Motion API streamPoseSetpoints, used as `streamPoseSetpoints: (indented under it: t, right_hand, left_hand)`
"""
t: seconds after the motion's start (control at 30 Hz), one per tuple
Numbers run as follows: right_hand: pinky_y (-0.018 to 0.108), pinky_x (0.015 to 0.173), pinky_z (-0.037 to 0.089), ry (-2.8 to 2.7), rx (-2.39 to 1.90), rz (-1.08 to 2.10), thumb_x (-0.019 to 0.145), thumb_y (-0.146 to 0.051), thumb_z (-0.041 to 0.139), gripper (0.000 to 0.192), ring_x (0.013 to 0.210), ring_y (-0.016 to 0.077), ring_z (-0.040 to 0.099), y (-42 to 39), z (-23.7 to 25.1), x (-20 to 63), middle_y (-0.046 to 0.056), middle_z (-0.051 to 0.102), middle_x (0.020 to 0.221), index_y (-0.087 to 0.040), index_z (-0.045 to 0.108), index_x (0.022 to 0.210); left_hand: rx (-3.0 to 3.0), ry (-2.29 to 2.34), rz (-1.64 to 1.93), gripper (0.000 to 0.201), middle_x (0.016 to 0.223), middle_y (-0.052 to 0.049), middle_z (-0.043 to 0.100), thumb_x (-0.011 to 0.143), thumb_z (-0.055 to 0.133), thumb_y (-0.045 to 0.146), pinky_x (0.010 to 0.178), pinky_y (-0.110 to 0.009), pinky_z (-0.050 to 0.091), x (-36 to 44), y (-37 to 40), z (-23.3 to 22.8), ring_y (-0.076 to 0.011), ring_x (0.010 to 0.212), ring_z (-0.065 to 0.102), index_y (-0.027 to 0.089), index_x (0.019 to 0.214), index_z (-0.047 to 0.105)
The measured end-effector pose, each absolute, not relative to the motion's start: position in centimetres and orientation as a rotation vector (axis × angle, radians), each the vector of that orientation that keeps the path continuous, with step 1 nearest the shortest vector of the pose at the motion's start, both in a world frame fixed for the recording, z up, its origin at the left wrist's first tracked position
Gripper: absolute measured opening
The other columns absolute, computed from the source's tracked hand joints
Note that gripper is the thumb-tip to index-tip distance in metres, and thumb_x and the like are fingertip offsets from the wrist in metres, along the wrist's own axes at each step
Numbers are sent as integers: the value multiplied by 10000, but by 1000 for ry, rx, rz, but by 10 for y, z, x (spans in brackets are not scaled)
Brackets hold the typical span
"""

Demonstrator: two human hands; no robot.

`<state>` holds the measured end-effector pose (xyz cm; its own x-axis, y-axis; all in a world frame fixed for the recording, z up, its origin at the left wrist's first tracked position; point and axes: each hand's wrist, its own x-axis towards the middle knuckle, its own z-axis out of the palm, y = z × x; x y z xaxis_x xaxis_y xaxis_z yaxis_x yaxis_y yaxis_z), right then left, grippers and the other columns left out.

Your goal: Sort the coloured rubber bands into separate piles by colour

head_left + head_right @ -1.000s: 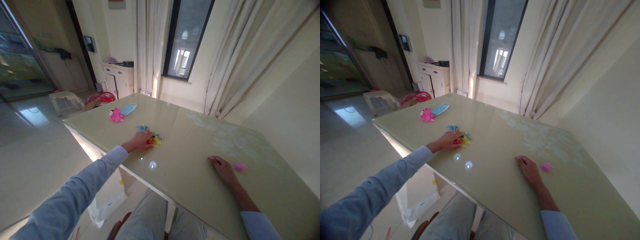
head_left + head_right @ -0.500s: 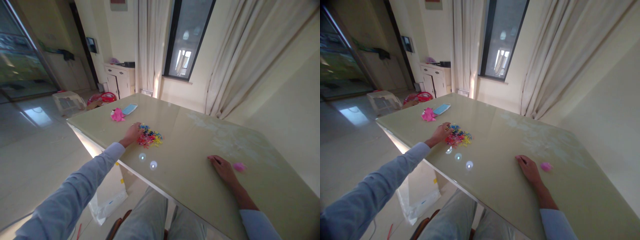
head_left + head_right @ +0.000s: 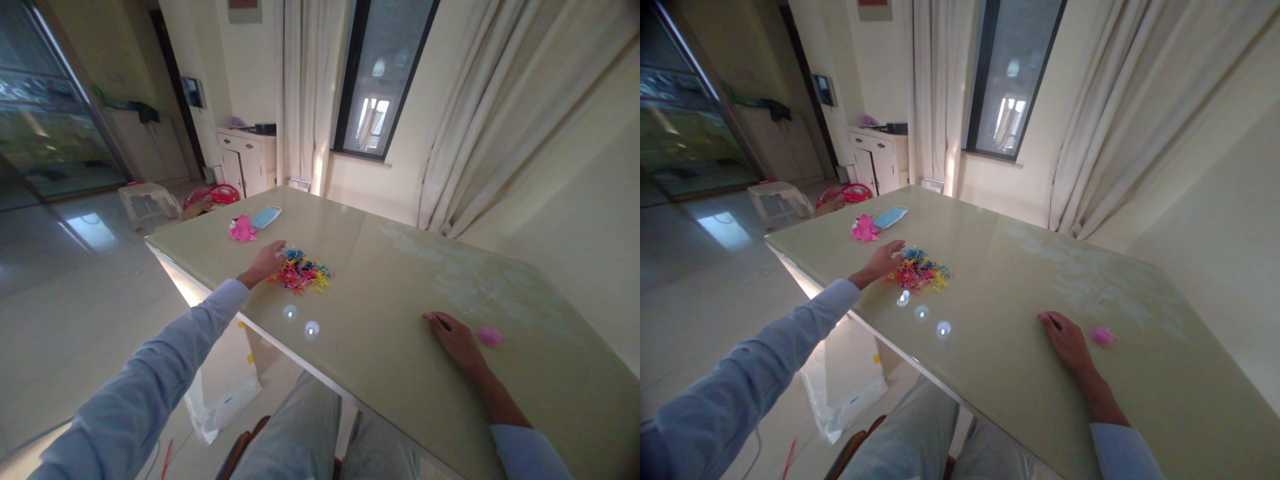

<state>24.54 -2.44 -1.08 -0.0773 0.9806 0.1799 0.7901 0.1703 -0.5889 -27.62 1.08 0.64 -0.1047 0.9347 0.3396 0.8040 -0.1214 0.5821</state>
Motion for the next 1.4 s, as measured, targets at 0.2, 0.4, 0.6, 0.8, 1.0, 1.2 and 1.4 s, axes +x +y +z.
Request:
streamPoseSetpoints:
  t: [0.2,0.4,0.6,0.8,1.0,1.2,1.4]
  right_hand:
    - [428,888,512,-1911,-1665,451,810,-659,450,539,946,321,685,-23,-14,247,127,747,992,-201,723,883]
    - [439,881,511,-1922,-1672,439,800,-654,450,537,948,330,682,-23,-13,247,139,742,992,-196,718,877]
    - [416,848,523,-1914,-1643,435,814,-624,468,490,903,304,692,-26,-12,246,134,744,955,-204,715,867]
    - [413,832,526,-1940,-1608,457,820,-592,476,445,887,295,691,-25,-10,244,123,746,936,-215,712,845]
    - [421,858,519,-1945,-1612,457,820,-574,480,430,893,291,690,-25,-8,244,122,746,940,-213,711,863]
    - [426,867,514,-1942,-1625,472,809,-582,480,443,911,294,688,-26,-7,243,128,742,962,-208,708,876]
    - [432,870,515,-1938,-1647,467,802,-587,482,448,908,296,689,-27,-7,243,128,743,955,-210,712,876]
  left_hand:
    - [2157,1838,893,287,1142,-90,723,836,590,380,1028,-375,477,-270,2,10,-257,1100,653,190,976,753]
    - [2414,1831,959,275,1131,-106,697,896,544,326,971,-365,491,-215,-19,19,-234,1053,632,180,1017,742]
    - [2562,1788,504,254,1053,-131,699,867,607,305,927,-383,490,-170,-28,15,-267,1009,628,159,1036,728]
    - [2511,1863,452,255,936,-106,719,924,476,196,845,-341,489,-185,-22,14,-236,918,646,170,912,730]
    - [2418,1930,459,291,995,-100,733,941,460,238,834,-341,486,-195,-20,16,-246,941,654,181,991,740]
    - [2331,1948,490,274,982,-80,737,944,480,266,836,-313,481,-197,-16,19,-221,938,654,198,982,742]
    - [2328,1897,615,267,971,-75,728,920,496,256,824,-315,480,-210,-13,17,-219,943,637,198,1007,742]
